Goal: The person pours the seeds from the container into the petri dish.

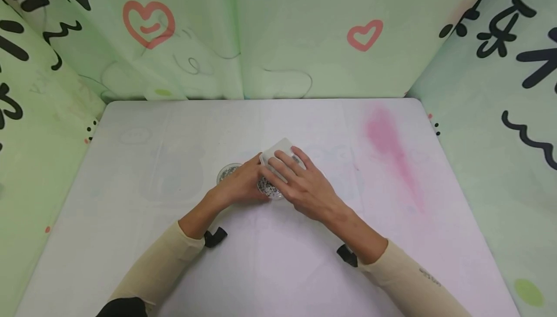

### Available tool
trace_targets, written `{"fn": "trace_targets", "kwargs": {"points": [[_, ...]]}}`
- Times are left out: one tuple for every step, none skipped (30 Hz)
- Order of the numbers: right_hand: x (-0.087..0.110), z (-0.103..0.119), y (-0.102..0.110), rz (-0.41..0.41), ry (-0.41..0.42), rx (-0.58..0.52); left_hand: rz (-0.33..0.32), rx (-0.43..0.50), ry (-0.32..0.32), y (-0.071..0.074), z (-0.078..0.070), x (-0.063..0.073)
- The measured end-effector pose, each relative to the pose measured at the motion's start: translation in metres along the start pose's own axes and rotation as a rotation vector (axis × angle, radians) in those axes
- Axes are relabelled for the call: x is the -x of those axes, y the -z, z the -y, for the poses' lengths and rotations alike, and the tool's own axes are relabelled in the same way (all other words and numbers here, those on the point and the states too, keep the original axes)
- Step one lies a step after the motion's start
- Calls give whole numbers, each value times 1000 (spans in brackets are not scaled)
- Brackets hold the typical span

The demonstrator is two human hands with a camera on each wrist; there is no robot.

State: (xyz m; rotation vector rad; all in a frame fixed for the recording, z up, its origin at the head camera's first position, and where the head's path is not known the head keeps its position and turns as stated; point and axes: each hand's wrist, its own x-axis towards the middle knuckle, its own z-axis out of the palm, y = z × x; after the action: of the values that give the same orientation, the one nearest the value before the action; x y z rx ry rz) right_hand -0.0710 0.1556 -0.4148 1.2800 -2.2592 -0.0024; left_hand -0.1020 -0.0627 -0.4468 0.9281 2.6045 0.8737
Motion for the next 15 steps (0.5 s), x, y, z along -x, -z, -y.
{"fn": "trace_targets", "kwargs": {"points": [[0, 0, 0, -1, 2, 3, 0, -2, -2, 0, 0, 0], [0, 0, 0, -2, 3, 6, 0, -5, -4, 0, 1, 0], [0, 0, -1, -3, 5, 8, 0, -6, -5, 0, 1, 0], [1, 0, -1, -2, 6, 11, 0, -7, -6, -1, 1, 0], [1, 0, -1, -5, 9, 13, 0, -8, -7, -1, 1, 0], [1, 0, -1, -6, 11, 15, 0, -9, -7, -1, 1, 0], [1, 0, -2, -6, 12, 16, 0, -10, -8, -1, 2, 0], [1, 0, -2, -8, 14, 18, 0, -10, -7, -1, 2, 0], [1, 0, -2, -10, 16, 21, 1, -10, -7, -1, 2, 0], [1, 0, -2, -12, 18, 24, 2, -10, -6, -1, 2, 0], [1, 0, -2, -14, 19, 28, 1, -7, -5, -1, 2, 0], [1, 0, -2, -15, 20, 32, 1, -5, -3, -1, 2, 0], [2, 0, -2, -16, 21, 36, 1, -2, -2, -1, 2, 0], [1, 0, -2, -20, 23, 40, 1, 1, -1, -1, 1, 0], [1, 0, -2, -23, 24, 42, 1, 3, 1, -1, 1, 0]]}}
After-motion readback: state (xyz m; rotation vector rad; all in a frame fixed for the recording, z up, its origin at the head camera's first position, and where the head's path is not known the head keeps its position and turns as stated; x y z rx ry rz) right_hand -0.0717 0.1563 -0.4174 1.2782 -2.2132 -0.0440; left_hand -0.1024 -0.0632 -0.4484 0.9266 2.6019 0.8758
